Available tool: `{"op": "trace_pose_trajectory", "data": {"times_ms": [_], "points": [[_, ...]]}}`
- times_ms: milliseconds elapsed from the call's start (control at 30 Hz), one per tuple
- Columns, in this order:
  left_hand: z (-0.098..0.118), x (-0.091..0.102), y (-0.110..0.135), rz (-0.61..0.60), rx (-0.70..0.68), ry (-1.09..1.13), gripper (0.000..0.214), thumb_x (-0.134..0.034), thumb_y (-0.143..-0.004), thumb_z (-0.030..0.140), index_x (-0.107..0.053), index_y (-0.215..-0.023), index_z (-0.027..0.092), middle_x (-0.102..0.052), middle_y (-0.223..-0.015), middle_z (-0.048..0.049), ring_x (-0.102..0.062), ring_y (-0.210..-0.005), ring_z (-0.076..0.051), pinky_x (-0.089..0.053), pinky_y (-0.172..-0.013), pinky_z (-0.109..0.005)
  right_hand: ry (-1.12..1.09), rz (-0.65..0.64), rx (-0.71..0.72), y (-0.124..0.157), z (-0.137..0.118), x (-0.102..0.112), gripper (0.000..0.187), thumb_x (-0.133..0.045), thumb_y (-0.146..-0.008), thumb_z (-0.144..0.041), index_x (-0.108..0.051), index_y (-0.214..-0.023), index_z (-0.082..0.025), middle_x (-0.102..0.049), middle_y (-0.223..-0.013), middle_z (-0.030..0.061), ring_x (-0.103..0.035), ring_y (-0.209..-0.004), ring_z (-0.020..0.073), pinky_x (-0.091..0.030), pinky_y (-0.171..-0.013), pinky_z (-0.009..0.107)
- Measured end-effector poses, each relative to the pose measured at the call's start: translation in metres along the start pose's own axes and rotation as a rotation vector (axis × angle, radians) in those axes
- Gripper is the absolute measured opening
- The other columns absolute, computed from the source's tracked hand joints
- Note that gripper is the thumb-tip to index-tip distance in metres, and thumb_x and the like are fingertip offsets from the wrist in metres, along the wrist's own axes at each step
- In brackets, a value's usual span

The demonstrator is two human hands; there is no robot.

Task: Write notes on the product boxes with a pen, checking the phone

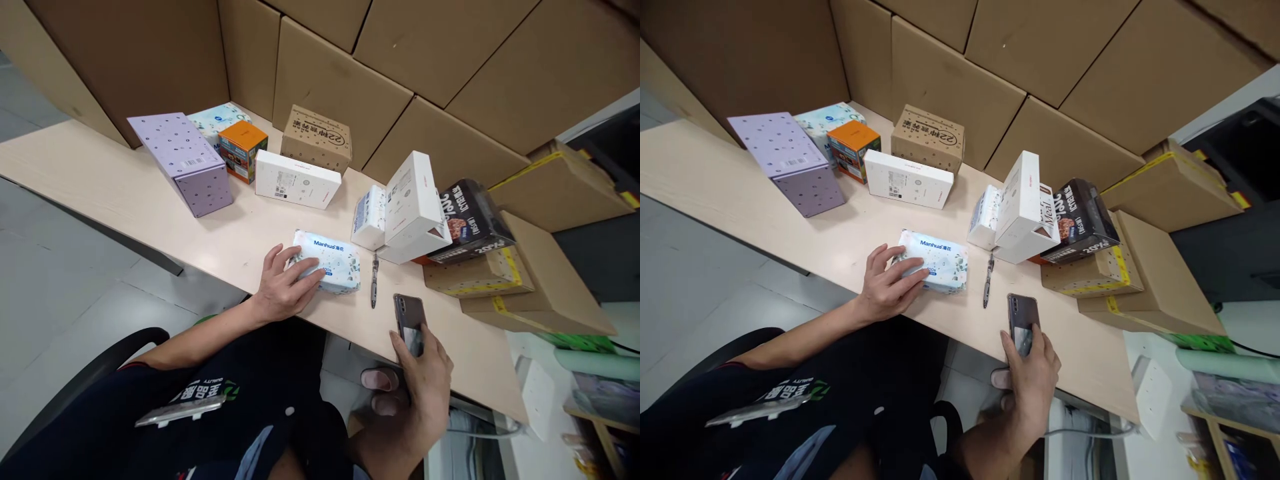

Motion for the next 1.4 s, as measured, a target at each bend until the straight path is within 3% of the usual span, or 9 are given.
{"op": "trace_pose_trajectory", "data": {"times_ms": [267,400,467,567,633,733,833,1067,1400], "points": [[-0.001,-0.002,0.004,-0.005,0.002,0.004,0.032,-0.078,-0.083,0.024,-0.070,-0.114,0.029,-0.078,-0.113,-0.0017,-0.061,-0.118,-0.031,-0.043,-0.107,-0.054,-0.084,0.198,0.026,-0.005,-0.010,-0.004,0.088,-0.053,-0.077,-0.075,-0.066,-0.131,-0.007,-0.072,-0.121,0.0276,-0.064,-0.115,0.0434,-0.042,-0.108,0.060],[-0.001,-0.002,0.005,-0.007,0.011,0.017,0.034,-0.076,-0.085,0.024,-0.069,-0.117,0.031,-0.077,-0.114,-0.0018,-0.060,-0.121,-0.030,-0.042,-0.110,-0.054,-0.415,0.205,-0.187,0.009,-0.012,0.007,0.084,-0.067,-0.070,-0.064,-0.061,-0.138,-0.016,-0.069,-0.131,0.0224,-0.066,-0.117,0.0405,-0.050,-0.102,0.057],[-0.001,-0.002,0.004,-0.005,0.001,0.007,0.032,-0.076,-0.085,0.024,-0.070,-0.116,0.030,-0.077,-0.114,-0.0022,-0.060,-0.120,-0.031,-0.043,-0.109,-0.054,-0.694,0.147,-0.235,0.018,-0.023,0.012,0.088,-0.059,-0.073,-0.067,-0.053,-0.147,-0.020,-0.068,-0.134,0.0214,-0.068,-0.116,0.0406,-0.055,-0.095,0.058],[0.000,-0.001,0.004,-0.008,-0.006,-0.017,0.028,-0.076,-0.085,0.025,-0.071,-0.112,0.028,-0.077,-0.114,-0.0015,-0.062,-0.117,-0.031,-0.045,-0.108,-0.053,-0.956,-0.040,-0.160,0.031,-0.062,0.011,0.094,-0.012,-0.082,-0.076,-0.042,-0.155,-0.025,-0.069,-0.129,0.0218,-0.072,-0.108,0.0413,-0.057,-0.081,0.061],[0.000,-0.001,0.004,-0.015,-0.005,-0.025,0.028,-0.075,-0.085,0.025,-0.071,-0.113,0.029,-0.077,-0.115,-0.0010,-0.062,-0.117,-0.031,-0.044,-0.109,-0.053,-1.145,-0.296,-0.117,0.039,-0.098,-0.001,0.098,0.004,-0.082,-0.076,-0.046,-0.152,-0.029,-0.070,-0.123,0.0213,-0.072,-0.101,0.0384,-0.057,-0.075,0.059],[0.000,-0.002,0.006,-0.023,-0.006,-0.017,0.028,-0.073,-0.088,0.026,-0.071,-0.116,0.029,-0.077,-0.115,-0.0026,-0.060,-0.121,-0.030,-0.041,-0.111,-0.053,-1.508,-0.665,-0.204,0.055,-0.152,-0.021,0.080,-0.016,-0.084,-0.079,-0.069,-0.120,-0.031,-0.074,-0.110,0.0180,-0.067,-0.082,0.0329,-0.052,-0.059,0.049],[-0.001,-0.002,0.009,-0.017,-0.015,-0.004,0.022,-0.062,-0.094,0.028,-0.072,-0.114,0.026,-0.077,-0.112,-0.0058,-0.058,-0.124,-0.031,-0.040,-0.112,-0.053,-1.653,-0.834,-0.307,0.066,-0.189,-0.027,0.073,-0.027,-0.084,-0.077,-0.075,-0.104,-0.026,-0.075,-0.105,0.0160,-0.064,-0.076,0.0285,-0.049,-0.055,0.040],[-0.002,-0.002,0.011,0.009,-0.032,0.010,0.028,-0.048,-0.100,0.033,-0.071,-0.112,0.025,-0.076,-0.110,-0.0082,-0.058,-0.125,-0.031,-0.041,-0.109,-0.053,-1.660,-1.020,-0.157,0.060,-0.204,-0.021,0.073,-0.022,-0.087,-0.076,-0.071,-0.110,-0.026,-0.071,-0.113,0.0140,-0.065,-0.085,0.0280,-0.054,-0.068,0.044],[-0.001,-0.001,0.010,0.008,-0.048,-0.007,0.032,-0.042,-0.102,0.034,-0.070,-0.111,0.022,-0.076,-0.109,-0.0084,-0.059,-0.120,-0.033,-0.043,-0.106,-0.055,-1.592,-0.964,-0.018,0.057,-0.201,-0.038,0.081,-0.009,-0.087,-0.081,-0.067,-0.115,-0.032,-0.070,-0.110,0.0116,-0.063,-0.080,0.0272,-0.052,-0.068,0.045]]}}
Point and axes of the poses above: each hand's wrist, its own y-axis away from the middle knuckle, its own x-axis out of the back of the hand, z = x × y, the point moved 4 cm from there along -y, towards the middle knuckle
